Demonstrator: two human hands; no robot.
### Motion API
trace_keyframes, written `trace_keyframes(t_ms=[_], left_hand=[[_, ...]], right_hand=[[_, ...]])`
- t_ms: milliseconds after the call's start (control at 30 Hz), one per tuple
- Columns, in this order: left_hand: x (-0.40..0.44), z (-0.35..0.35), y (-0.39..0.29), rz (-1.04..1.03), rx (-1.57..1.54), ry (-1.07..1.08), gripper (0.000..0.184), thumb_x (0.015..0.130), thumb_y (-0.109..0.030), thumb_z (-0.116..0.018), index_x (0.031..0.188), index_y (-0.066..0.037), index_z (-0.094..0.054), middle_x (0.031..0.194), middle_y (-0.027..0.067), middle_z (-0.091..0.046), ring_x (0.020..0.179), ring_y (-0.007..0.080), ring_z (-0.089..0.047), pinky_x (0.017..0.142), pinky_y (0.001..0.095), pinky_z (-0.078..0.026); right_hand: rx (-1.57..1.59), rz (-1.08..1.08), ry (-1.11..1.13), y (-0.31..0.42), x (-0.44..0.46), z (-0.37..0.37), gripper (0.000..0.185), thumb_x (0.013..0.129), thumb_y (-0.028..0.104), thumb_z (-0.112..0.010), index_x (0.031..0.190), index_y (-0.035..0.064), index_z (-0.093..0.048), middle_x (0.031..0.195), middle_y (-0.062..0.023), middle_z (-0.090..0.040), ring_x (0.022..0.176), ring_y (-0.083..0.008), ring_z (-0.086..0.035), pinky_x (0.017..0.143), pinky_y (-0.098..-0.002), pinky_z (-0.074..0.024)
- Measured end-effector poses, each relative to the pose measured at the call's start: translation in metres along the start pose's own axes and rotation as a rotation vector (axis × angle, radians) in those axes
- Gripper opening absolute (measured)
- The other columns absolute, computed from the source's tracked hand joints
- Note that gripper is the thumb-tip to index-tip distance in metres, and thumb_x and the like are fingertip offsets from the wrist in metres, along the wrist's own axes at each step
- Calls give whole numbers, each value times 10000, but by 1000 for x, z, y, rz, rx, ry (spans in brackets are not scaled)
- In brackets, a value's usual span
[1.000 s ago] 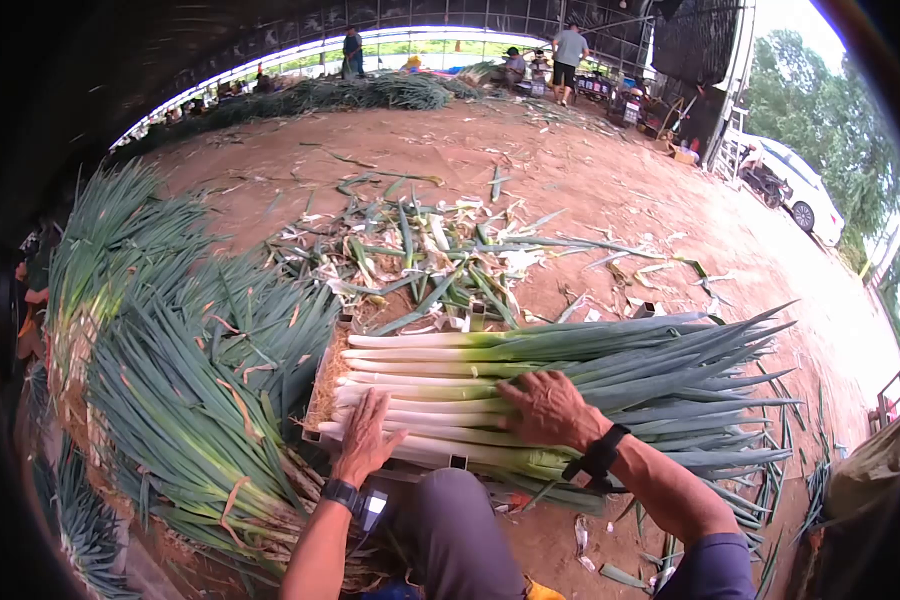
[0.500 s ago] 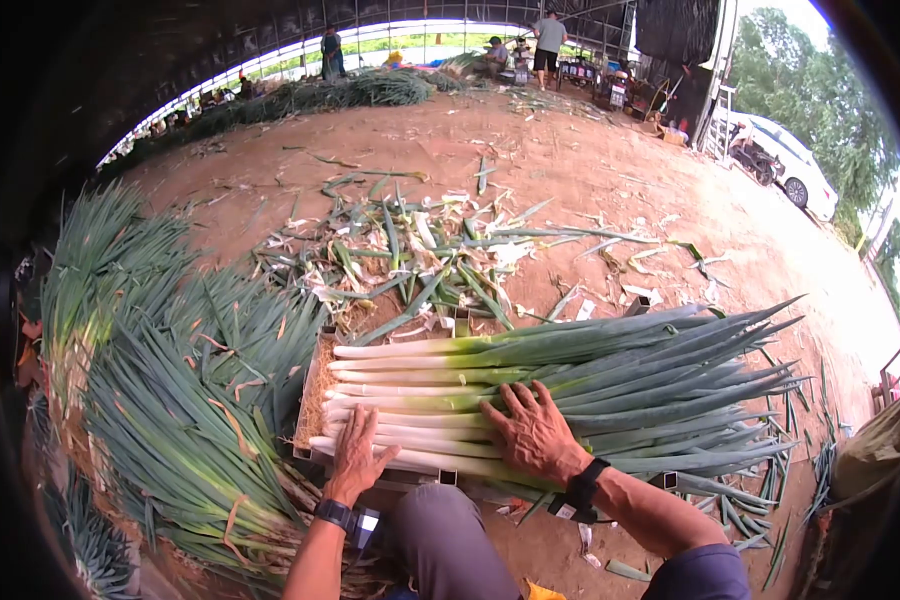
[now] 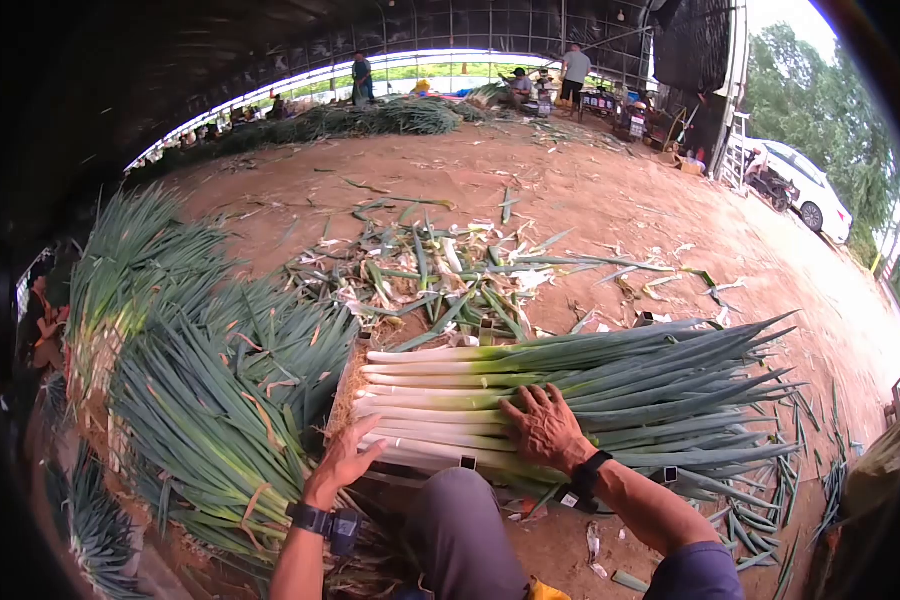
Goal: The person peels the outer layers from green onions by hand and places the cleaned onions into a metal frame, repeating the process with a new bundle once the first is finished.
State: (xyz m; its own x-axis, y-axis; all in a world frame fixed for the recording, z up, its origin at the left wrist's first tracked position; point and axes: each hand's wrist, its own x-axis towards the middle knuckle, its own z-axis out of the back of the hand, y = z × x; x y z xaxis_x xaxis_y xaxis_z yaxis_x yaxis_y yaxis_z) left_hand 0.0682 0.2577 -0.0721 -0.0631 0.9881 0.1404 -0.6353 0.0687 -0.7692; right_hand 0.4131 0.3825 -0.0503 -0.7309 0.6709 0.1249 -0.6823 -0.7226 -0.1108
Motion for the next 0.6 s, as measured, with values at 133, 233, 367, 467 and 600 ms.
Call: trace_keyframes(t_ms=[133,233,367,467,600], left_hand=[[-29,55,-103,-135,-28,-36,377,919,-215,-675,1163,72,-659,1104,233,-707,1048,307,-700,885,367,-555],[-53,87,-199,-284,-81,54,358,906,-263,-704,1141,6,-693,1097,211,-710,1040,358,-684,911,386,-529],[-71,92,-276,-539,-253,246,447,926,-326,-683,1226,3,-640,1155,234,-679,1082,378,-662,935,409,-526],[-90,86,-307,-733,-551,197,260,883,-211,-714,1028,-28,-600,956,191,-677,883,386,-663,772,464,-529],[-117,58,-312,-804,-559,102,311,886,-240,-708,1098,-54,-577,1015,170,-643,932,359,-630,830,465,-503]], right_hand=[[21,3,-17,4,0,1,548,943,451,-556,1392,139,-515,1390,-242,-512,1336,-380,-452,1145,-541,-273],[26,1,-23,8,0,5,546,930,443,-579,1381,139,-530,1381,-222,-524,1327,-371,-463,1140,-529,-285],[30,39,-75,6,1,2,526,908,417,-611,1344,127,-556,1343,-192,-554,1288,-356,-493,1101,-501,-332],[27,43,-121,14,2,10,516,907,409,-616,1332,121,-566,1323,-192,-566,1265,-352,-509,1097,-486,-339],[6,46,-132,12,0,4,494,904,410,-619,1308,128,-579,1295,-190,-577,1231,-351,-529,1080,-478,-354]])
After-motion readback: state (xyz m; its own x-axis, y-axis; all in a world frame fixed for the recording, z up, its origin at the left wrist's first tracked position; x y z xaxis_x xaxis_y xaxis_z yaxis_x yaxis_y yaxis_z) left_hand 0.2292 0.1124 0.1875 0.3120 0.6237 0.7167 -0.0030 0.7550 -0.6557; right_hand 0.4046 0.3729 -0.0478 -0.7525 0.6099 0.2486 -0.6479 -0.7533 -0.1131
